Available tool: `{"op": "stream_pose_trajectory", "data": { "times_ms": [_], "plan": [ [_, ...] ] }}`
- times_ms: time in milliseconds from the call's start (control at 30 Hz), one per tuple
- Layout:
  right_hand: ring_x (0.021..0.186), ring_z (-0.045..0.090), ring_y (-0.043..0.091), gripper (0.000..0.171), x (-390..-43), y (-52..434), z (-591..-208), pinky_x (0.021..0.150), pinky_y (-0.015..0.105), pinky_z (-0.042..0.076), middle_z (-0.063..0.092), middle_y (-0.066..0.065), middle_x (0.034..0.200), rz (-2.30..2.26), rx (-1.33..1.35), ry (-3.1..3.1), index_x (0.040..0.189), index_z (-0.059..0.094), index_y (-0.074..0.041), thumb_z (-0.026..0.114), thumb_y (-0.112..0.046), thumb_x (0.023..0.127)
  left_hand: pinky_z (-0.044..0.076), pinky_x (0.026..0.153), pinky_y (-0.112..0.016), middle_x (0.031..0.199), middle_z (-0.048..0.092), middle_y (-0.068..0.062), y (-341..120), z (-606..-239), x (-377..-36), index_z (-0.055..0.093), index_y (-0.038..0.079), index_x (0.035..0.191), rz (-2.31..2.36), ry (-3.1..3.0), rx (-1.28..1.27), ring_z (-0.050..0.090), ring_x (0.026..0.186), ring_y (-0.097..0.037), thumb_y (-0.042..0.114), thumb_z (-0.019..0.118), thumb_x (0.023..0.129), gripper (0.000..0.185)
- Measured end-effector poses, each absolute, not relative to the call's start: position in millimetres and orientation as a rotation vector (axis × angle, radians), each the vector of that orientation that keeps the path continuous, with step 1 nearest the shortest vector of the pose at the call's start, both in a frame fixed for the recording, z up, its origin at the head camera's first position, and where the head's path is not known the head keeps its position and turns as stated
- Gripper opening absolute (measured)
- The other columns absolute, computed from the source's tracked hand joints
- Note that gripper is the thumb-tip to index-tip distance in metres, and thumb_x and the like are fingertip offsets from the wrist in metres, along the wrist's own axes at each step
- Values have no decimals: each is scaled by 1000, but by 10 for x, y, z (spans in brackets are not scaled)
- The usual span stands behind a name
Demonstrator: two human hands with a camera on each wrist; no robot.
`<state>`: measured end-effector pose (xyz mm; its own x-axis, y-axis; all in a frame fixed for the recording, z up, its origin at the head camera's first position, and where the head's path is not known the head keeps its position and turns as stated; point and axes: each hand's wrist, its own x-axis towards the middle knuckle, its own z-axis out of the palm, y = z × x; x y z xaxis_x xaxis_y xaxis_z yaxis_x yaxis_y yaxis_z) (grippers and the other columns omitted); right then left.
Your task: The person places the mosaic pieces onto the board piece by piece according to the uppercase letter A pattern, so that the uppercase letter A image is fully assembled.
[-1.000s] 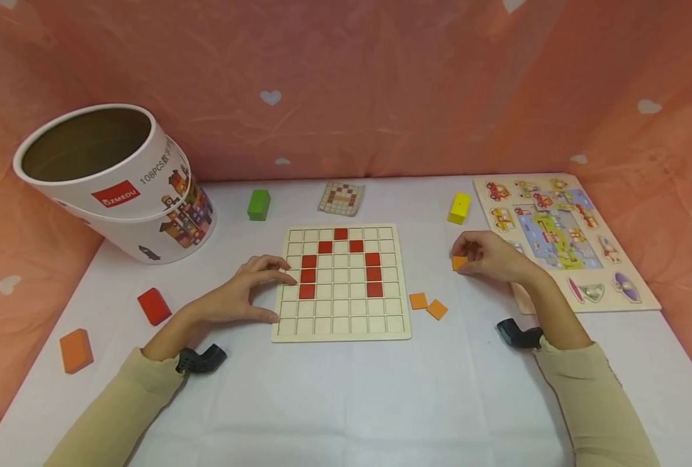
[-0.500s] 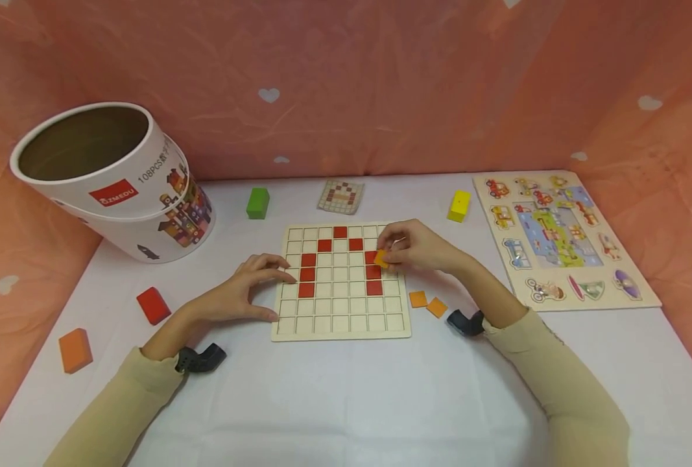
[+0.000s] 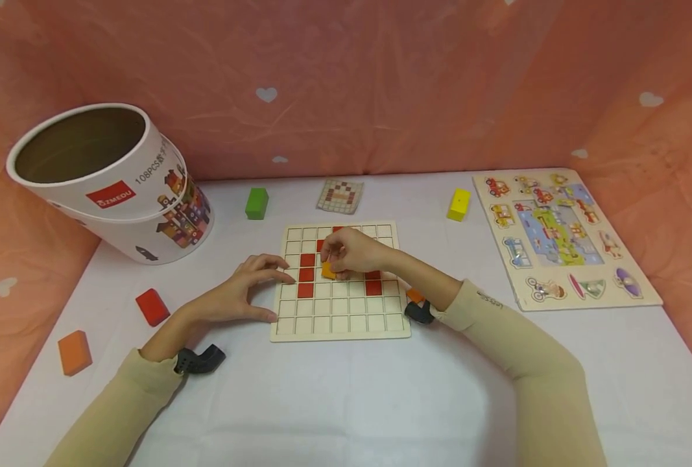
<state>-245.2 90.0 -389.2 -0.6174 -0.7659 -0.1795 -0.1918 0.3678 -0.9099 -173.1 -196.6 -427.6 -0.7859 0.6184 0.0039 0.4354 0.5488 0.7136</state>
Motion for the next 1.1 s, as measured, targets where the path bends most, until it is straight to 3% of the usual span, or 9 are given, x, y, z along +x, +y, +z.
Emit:
{"op": "stream_pose_trajectory", "data": {
  "times_ms": [233,467,600,667,767,933,1100],
  "plan": [
    [70,64,22,19,-2428,886,-3900,68,32,57,58,15,88,-1237,-826,2033,109,63,13,57,14,91,18,107,-59,143,42,-7,-1967,-4296,-1720,65,20,128,1072,2543,905,31,132,-30,31,89,73,61],
    [81,58,18,22,-2271,930,-3899,74,30,50,59,11,104,-970,-1055,2362,116,68,3,65,-2,94,17,108,-59,144,42,-7,-1962,-4286,-1710,65,20,128,1073,2541,890,31,132,-30,32,89,73,61],
    [106,55,26,34,-2075,974,-3851,85,42,48,56,11,122,-605,-1148,2610,126,65,-4,67,-21,96,16,110,-59,144,41,-6,-1961,-4268,-1721,65,20,128,1067,2542,877,30,133,-29,31,89,73,61],
    [126,47,33,46,-1963,1008,-3835,95,51,44,51,14,138,-429,-1208,2654,134,60,-6,65,-31,97,16,110,-58,144,42,-6,-1960,-4270,-1724,65,19,128,1071,2542,878,30,133,-28,31,89,73,61],
    [146,24,40,62,-1810,1061,-3833,108,63,28,36,15,156,-268,-1278,2640,145,49,-5,59,-44,98,16,108,-60,143,42,-7,-1963,-4285,-1727,65,19,127,1082,2546,905,31,132,-30,31,89,72,61],
    [151,11,37,72,-1673,1093,-3856,114,64,12,23,8,164,-224,-1272,2574,154,35,-6,51,-51,100,16,108,-60,143,42,-7,-1962,-4284,-1725,65,19,127,1090,2545,909,31,132,-31,31,90,72,62],
    [151,10,35,71,-1657,1081,-3868,114,64,12,19,7,165,-284,-1273,2527,155,32,-6,48,-50,102,17,108,-60,144,42,-8,-1954,-4260,-1718,65,19,127,1083,2540,897,31,132,-31,31,89,73,61]
  ]
}}
